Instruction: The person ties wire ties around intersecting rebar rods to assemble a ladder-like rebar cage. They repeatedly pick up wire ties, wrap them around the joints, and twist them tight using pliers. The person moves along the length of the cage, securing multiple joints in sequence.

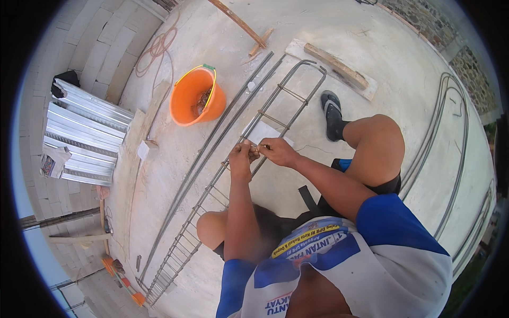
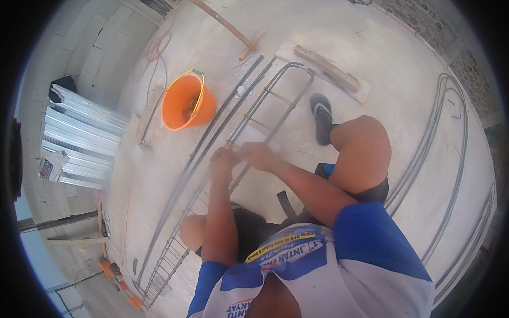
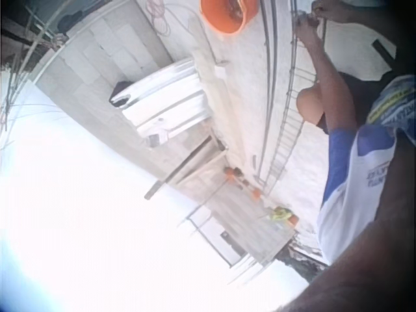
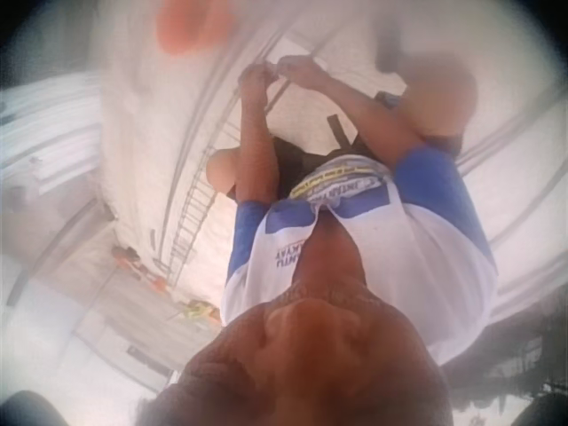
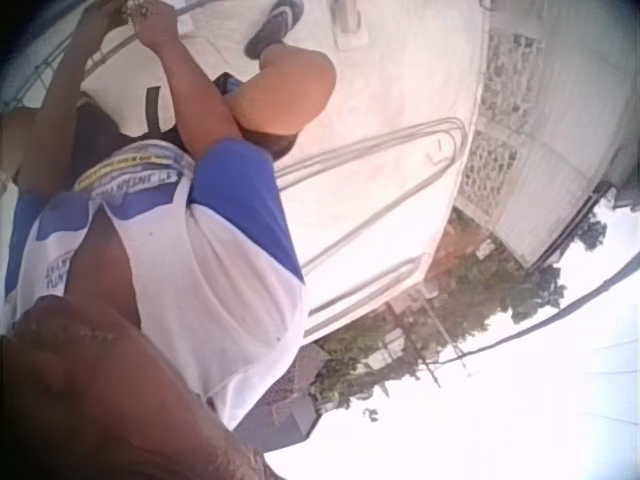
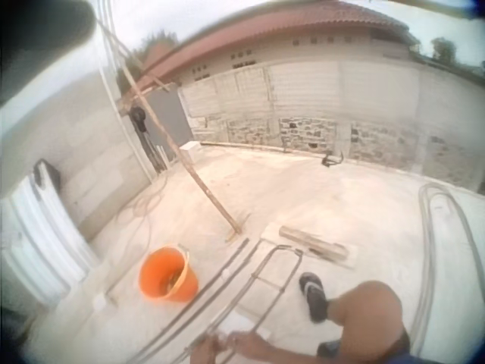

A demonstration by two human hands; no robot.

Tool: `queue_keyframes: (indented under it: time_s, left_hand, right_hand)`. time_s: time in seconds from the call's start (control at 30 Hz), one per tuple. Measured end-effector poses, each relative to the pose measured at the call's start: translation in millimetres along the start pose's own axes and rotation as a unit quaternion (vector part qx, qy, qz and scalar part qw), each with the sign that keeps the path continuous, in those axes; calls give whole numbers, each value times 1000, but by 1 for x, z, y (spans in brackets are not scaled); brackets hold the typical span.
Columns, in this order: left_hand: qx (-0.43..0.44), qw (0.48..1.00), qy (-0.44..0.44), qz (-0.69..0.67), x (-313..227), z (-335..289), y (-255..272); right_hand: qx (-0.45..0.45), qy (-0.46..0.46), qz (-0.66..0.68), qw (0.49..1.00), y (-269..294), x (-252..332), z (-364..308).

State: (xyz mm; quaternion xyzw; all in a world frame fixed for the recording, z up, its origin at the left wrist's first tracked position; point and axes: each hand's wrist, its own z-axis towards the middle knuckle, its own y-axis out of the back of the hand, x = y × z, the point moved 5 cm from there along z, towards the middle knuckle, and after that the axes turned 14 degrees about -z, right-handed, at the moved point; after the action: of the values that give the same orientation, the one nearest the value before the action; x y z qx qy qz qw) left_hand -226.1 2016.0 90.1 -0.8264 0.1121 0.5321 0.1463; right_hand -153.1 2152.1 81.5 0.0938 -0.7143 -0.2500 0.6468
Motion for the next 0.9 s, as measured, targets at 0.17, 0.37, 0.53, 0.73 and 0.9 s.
queue_keyframes:
  time_s: [0.17, 0.37, 0.53, 0.73, 0.9]
  left_hand:
    - [-43, 994, 17, -104, -11, -21, 4]
    - [-45, 989, 12, -142, -25, -18, 15]
    - [-33, 997, 34, -63, -17, -13, -8]
    - [78, 994, -25, 74, 29, 28, -23]
    - [96, 989, 99, 47, 38, 34, -60]
  right_hand:
    - [25, 22, 70, 997, -4, 2, 0]
    - [85, 56, 159, 982, -1, 21, -10]
    - [102, -29, 222, 969, 10, 0, -22]
    - [109, -103, 179, 972, 10, -46, -23]
    - [45, -199, 179, 962, 38, -94, -29]
